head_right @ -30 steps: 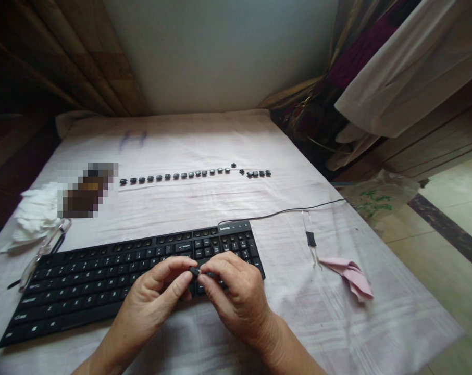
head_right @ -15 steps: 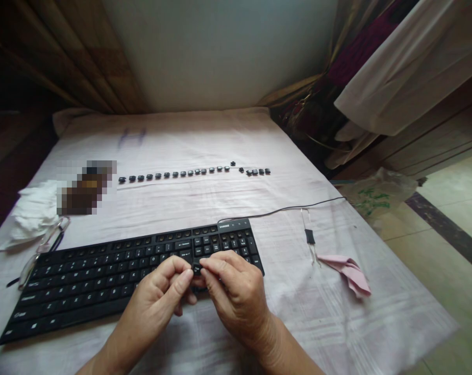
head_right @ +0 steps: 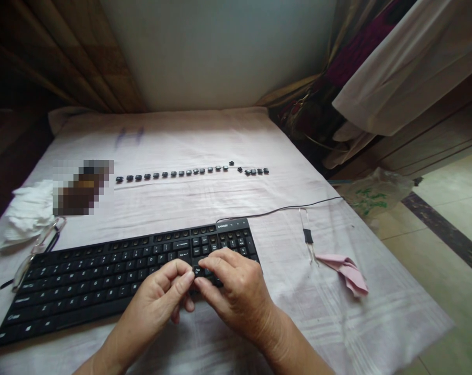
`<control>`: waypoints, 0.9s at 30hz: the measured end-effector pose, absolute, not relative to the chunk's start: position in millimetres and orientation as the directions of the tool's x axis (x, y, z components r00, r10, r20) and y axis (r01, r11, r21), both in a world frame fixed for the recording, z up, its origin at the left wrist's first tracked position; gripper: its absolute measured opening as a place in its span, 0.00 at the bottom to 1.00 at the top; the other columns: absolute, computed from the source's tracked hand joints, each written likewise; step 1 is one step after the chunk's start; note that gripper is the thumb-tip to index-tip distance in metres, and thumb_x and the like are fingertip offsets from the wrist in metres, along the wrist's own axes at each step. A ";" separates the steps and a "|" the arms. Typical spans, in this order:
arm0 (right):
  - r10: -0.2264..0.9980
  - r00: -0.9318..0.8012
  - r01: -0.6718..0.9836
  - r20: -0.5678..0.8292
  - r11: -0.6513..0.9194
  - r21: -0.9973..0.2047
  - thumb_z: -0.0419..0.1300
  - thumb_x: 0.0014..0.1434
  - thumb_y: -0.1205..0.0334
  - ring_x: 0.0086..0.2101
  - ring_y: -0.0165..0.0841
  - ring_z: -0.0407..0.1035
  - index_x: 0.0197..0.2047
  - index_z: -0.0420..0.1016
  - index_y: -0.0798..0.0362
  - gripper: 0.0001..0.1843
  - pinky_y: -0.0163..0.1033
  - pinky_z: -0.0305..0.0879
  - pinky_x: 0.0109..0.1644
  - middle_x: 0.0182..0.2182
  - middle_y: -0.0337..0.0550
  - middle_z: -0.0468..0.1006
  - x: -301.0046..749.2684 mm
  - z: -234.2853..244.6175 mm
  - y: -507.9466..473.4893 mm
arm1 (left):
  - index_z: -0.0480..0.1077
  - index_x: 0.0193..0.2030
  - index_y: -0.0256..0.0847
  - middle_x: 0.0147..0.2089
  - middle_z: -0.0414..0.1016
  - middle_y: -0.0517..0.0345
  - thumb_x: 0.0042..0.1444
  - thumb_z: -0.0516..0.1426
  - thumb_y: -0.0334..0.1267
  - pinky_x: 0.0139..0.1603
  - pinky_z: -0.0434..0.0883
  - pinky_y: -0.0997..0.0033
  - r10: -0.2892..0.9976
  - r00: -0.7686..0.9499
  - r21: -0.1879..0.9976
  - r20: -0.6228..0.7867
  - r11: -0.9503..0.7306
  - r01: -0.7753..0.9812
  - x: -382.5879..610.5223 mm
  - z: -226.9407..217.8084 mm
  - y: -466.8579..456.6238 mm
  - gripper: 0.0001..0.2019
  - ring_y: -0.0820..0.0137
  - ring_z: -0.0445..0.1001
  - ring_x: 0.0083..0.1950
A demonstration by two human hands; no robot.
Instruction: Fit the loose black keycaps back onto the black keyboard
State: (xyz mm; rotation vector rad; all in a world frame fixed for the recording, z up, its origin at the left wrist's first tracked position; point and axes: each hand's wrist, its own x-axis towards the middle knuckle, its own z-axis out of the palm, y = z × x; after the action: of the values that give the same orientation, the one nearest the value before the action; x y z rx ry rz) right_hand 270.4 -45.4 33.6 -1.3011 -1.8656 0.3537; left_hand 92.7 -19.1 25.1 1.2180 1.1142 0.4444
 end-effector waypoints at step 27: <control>0.854 -0.418 0.834 0.309 0.496 -0.242 0.62 0.60 0.63 0.30 0.31 0.73 0.38 0.79 0.52 0.05 0.33 0.65 0.33 0.31 0.42 0.79 316.8 10.0 15.3 | 0.72 0.54 0.38 0.53 0.76 0.47 0.63 0.53 0.34 0.58 0.69 0.52 0.709 0.597 0.384 0.376 -0.705 0.596 96.5 2.2 -9.4 0.14 0.57 0.70 0.56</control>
State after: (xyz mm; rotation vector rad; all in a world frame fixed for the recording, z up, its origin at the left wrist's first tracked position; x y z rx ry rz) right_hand 316.8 15.3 10.0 -1.4028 -2.3540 0.0707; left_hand 96.5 -9.4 2.2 2.6071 1.0813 0.7564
